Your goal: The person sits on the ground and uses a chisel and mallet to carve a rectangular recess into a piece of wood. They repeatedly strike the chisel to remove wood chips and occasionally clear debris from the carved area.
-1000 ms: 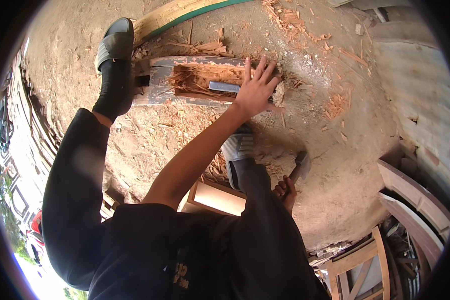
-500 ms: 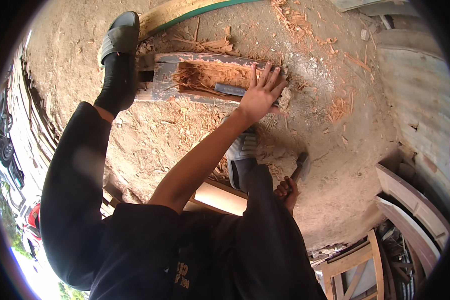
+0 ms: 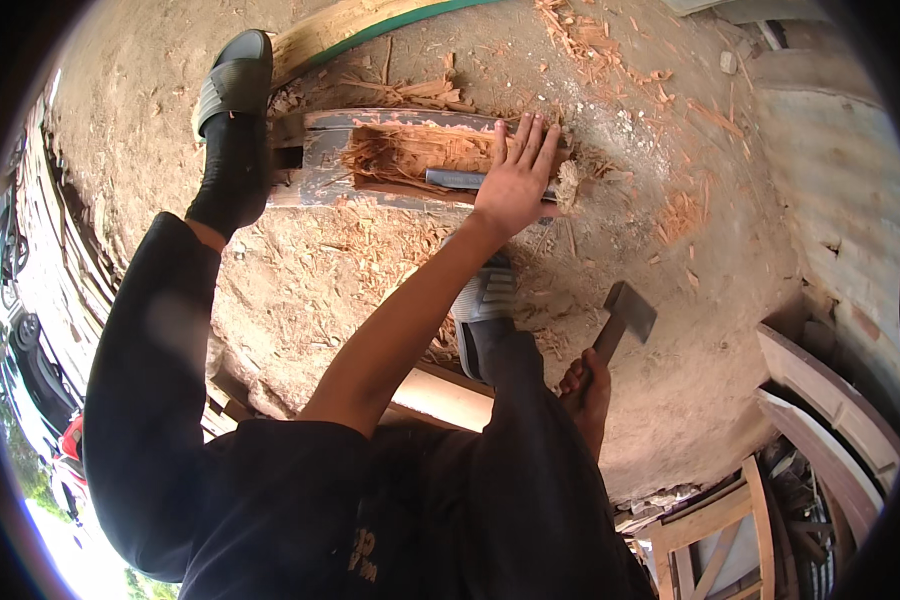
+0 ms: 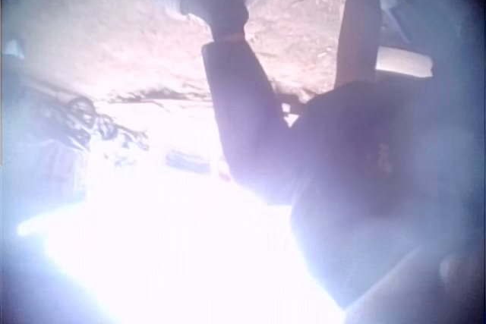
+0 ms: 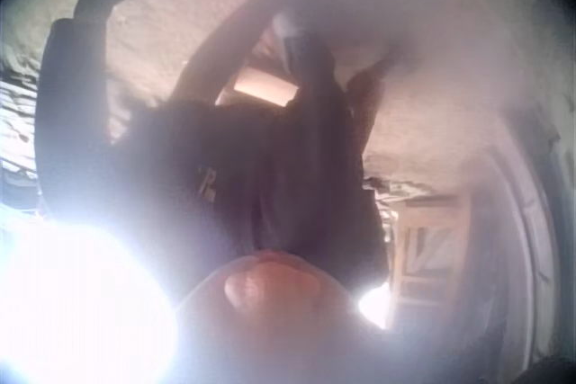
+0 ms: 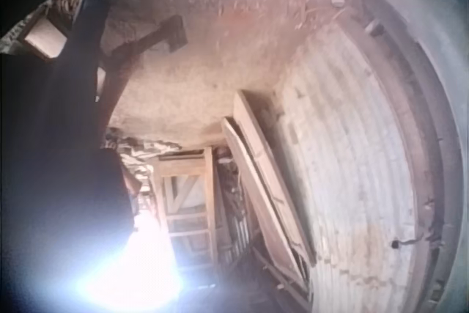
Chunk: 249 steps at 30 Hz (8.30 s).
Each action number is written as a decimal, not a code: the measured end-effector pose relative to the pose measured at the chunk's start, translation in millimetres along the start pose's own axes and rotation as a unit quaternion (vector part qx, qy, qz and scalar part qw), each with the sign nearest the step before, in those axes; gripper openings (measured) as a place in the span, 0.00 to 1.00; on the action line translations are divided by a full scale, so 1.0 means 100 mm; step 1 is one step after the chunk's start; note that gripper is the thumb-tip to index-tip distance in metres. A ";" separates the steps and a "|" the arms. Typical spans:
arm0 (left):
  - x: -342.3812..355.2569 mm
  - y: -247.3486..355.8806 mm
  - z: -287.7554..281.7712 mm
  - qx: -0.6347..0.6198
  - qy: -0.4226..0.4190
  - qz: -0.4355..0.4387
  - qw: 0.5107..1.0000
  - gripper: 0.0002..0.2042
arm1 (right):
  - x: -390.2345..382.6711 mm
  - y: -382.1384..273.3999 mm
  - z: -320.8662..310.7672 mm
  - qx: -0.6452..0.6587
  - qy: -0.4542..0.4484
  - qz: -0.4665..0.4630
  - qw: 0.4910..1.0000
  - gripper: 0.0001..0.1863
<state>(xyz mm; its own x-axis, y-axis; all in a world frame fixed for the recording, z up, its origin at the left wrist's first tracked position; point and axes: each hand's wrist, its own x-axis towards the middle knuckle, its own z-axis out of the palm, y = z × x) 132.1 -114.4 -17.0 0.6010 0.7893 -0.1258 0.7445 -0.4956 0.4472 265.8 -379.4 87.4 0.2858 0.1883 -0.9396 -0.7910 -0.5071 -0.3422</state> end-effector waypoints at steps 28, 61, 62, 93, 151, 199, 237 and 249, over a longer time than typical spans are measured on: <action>-0.06 -0.15 -0.04 -0.012 0.041 0.061 0.997 0.59 | 0.33 -0.17 1.13 -0.221 -0.121 -0.144 0.957 0.05; -0.17 -0.20 0.01 0.017 0.055 0.016 0.998 0.53 | 0.16 -1.08 0.55 -0.052 0.001 -0.228 0.972 0.06; -0.17 -0.15 0.02 0.014 0.053 0.007 0.998 0.53 | 0.15 -1.14 0.46 -0.042 0.010 -0.232 0.972 0.06; -0.23 -0.33 -0.16 -0.031 0.004 -0.001 0.999 0.65 | 0.17 -0.04 1.43 -0.274 -0.172 -0.074 0.943 0.06; -0.49 -0.31 -0.41 0.104 -0.087 -0.075 0.988 0.59 | 0.34 0.04 1.46 -0.243 -0.203 -0.068 0.946 0.07; -0.77 -1.86 -2.09 -0.002 0.177 -0.246 0.953 0.15 | -0.20 -1.33 2.15 -0.658 -0.186 -0.514 0.518 0.12; -0.73 -1.35 -1.03 0.075 -0.187 -0.038 0.979 0.09 | 0.12 -1.17 0.16 -0.444 0.101 -0.272 0.848 0.14; -0.82 -1.58 -1.51 0.071 0.054 -0.243 0.966 0.37 | 0.18 -1.16 0.13 -0.459 0.109 -0.274 0.838 0.14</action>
<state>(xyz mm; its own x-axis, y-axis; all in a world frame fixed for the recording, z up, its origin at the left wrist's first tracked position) -78.6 -46.0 56.6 0.1431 0.9706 -0.1938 0.9681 -0.0966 0.2311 355.6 -305.8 110.2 0.6419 0.4968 -0.5841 0.2116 -0.8469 -0.4879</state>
